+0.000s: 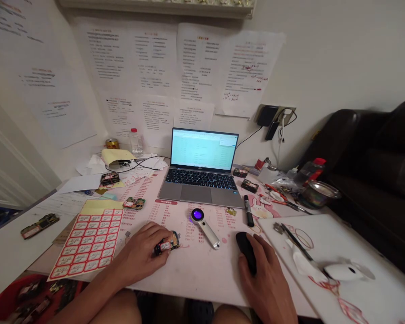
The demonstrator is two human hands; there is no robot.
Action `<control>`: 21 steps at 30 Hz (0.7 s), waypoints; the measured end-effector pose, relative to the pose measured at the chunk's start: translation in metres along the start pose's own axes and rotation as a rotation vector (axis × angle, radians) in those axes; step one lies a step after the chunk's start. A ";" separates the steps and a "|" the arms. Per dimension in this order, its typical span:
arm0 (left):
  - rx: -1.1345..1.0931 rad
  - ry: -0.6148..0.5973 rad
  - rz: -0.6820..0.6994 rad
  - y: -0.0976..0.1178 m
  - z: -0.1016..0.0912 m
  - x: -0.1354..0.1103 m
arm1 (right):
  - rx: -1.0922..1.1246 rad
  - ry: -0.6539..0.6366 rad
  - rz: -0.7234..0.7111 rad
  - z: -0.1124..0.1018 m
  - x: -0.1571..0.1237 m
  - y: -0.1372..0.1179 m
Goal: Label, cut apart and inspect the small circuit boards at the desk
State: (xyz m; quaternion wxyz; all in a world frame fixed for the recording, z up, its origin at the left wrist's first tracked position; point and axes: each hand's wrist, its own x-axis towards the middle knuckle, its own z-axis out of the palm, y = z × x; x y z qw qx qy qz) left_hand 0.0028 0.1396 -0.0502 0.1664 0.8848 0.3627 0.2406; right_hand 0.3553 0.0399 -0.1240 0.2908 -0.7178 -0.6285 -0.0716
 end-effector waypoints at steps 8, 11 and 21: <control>-0.001 0.007 -0.008 -0.001 0.001 0.000 | -0.005 0.008 -0.023 -0.003 0.000 -0.004; 0.001 0.014 -0.002 0.000 0.001 0.000 | 0.000 0.009 -0.025 -0.004 0.000 -0.004; -0.005 0.046 0.008 -0.001 0.000 0.000 | 0.018 0.030 -0.001 -0.005 0.000 -0.010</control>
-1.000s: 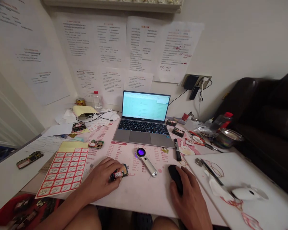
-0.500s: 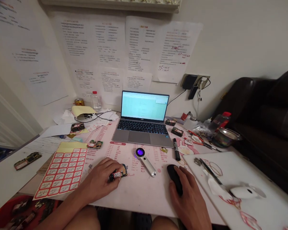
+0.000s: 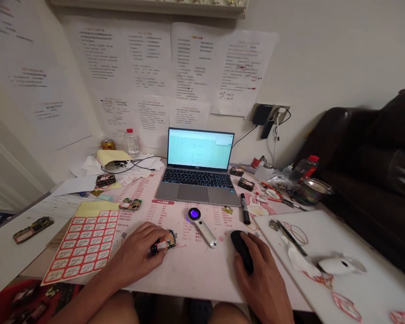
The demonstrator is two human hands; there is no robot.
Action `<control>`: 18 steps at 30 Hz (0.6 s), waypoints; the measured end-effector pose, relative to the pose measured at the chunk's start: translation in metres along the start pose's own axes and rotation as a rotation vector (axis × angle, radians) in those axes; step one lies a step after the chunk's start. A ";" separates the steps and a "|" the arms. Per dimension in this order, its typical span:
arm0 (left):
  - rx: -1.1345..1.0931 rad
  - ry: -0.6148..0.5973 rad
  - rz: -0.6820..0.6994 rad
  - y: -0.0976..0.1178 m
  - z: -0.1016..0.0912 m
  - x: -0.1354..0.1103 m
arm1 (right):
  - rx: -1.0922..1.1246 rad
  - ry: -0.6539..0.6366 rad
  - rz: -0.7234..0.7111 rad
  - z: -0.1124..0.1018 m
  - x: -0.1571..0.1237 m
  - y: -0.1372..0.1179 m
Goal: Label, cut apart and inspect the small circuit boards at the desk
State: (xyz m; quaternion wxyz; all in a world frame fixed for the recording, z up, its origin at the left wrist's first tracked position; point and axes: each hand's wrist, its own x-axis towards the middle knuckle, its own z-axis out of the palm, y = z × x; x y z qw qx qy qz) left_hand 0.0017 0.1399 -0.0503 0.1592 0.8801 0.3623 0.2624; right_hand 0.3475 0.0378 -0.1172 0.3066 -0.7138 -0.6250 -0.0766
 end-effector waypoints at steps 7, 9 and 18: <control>0.029 0.000 -0.020 0.002 0.001 0.001 | 0.019 0.021 0.025 -0.001 0.003 -0.010; 0.028 0.024 -0.007 0.002 0.002 0.000 | 0.020 0.021 0.022 -0.001 0.003 -0.011; 0.010 -0.060 -0.074 0.002 0.000 0.002 | 0.024 0.005 0.047 -0.005 0.002 -0.012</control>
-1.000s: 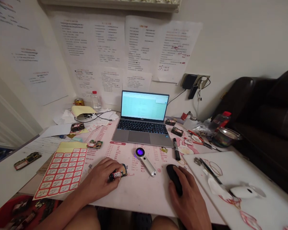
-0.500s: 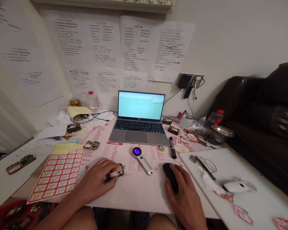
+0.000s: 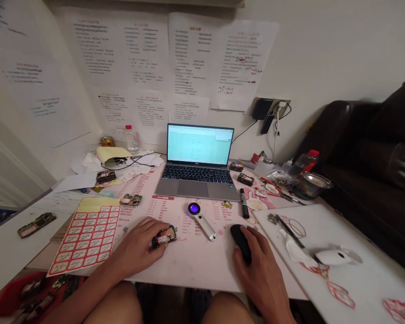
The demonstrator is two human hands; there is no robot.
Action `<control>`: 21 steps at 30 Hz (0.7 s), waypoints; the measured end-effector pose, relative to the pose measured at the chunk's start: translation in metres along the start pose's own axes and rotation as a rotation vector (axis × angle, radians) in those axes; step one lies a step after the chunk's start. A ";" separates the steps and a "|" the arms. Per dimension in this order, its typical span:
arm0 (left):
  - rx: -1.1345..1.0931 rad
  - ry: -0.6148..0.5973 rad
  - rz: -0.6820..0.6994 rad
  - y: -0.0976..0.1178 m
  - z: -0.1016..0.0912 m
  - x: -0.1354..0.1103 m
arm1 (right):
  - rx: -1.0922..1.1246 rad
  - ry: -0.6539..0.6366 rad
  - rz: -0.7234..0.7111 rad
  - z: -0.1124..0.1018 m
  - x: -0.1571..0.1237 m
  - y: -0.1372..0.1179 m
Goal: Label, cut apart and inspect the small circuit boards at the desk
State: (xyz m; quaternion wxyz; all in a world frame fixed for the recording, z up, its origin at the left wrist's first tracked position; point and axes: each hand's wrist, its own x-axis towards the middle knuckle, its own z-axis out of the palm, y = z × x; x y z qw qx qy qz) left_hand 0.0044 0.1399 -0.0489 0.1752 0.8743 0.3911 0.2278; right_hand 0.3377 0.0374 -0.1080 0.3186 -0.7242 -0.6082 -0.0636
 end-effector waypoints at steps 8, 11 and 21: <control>-0.056 0.057 -0.004 0.001 -0.002 -0.002 | -0.021 0.010 0.001 -0.001 0.001 0.001; -0.172 0.232 -0.070 -0.007 -0.001 -0.003 | -0.007 0.042 -0.007 -0.001 0.002 0.001; -0.285 0.155 -0.069 -0.011 0.004 -0.005 | 0.010 0.091 -0.066 -0.003 0.003 0.001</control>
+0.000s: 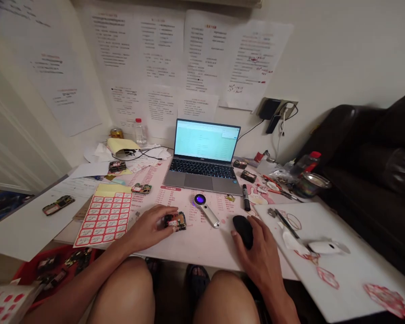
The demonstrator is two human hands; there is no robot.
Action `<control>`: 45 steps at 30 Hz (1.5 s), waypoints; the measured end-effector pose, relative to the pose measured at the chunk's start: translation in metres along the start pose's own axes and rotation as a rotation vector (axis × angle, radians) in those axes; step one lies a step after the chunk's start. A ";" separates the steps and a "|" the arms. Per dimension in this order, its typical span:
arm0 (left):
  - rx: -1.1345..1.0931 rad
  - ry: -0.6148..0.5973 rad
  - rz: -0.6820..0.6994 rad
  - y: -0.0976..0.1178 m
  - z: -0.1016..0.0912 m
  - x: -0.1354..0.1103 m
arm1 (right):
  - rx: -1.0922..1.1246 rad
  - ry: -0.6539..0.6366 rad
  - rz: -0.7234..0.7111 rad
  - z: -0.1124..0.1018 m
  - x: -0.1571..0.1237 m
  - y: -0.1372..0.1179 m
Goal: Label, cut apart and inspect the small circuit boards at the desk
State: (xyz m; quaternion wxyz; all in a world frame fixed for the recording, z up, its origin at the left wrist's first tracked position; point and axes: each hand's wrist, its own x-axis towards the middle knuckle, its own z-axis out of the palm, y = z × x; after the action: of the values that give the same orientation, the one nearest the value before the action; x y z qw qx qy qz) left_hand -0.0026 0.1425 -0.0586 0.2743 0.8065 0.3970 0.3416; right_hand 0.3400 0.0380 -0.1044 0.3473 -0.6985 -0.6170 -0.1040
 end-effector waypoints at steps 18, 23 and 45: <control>0.269 -0.151 0.012 0.023 -0.021 -0.012 | 0.302 -0.617 -0.056 0.010 0.053 -0.155; 0.206 -0.122 -0.006 0.021 -0.005 -0.006 | 0.213 -0.676 -0.103 0.024 0.051 -0.162; 0.104 -0.056 -0.044 0.011 -0.001 -0.009 | 0.099 -0.768 0.001 0.020 0.052 -0.175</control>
State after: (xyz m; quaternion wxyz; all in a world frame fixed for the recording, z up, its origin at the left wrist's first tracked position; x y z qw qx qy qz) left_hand -0.0022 0.1298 -0.0529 0.2505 0.8199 0.4242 0.2916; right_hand 0.1826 0.0912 -0.0266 0.1242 -0.6694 -0.7060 0.1953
